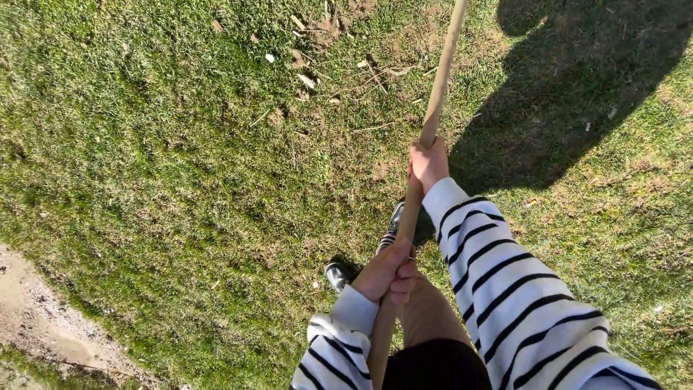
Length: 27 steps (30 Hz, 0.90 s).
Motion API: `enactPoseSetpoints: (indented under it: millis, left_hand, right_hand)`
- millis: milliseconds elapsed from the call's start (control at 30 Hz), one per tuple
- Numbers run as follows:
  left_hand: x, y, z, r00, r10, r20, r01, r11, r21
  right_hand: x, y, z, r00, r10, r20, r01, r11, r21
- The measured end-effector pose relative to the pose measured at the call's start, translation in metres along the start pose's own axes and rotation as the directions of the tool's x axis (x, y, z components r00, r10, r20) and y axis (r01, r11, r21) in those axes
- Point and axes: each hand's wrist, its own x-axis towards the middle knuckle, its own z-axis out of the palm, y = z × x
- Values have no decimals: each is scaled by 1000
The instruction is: The person uses a rake to spread a pile of sand across a grass lawn and subsequently rakes debris and leaves on a dirt surface near a stone wall.
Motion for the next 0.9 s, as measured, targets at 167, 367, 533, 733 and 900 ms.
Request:
enactPoseSetpoints:
  millis: [167,367,533,733,900]
  left_hand:
    - [-108,-49,-33,972,-35,-232,-11,981,-194]
    - [-165,-147,-104,344,316,-884,-270,935,229]
    - [-149,-68,-115,868,363,339,-222,894,-389]
    - [-1,93,-58,817,245,522,-199,969,-144]
    - [16,141,-5,922,382,57,-378,865,331]
  right_hand:
    - [-118,29,50,962,176,210,-192,979,61]
    - [-209,68,92,846,130,518,-150,989,-3]
    - [-192,24,93,870,-19,493,-38,994,105]
    - [-147,-66,45,800,-426,422,363,904,226]
    - [-94,-66,-2,796,-472,379,396,879,264]
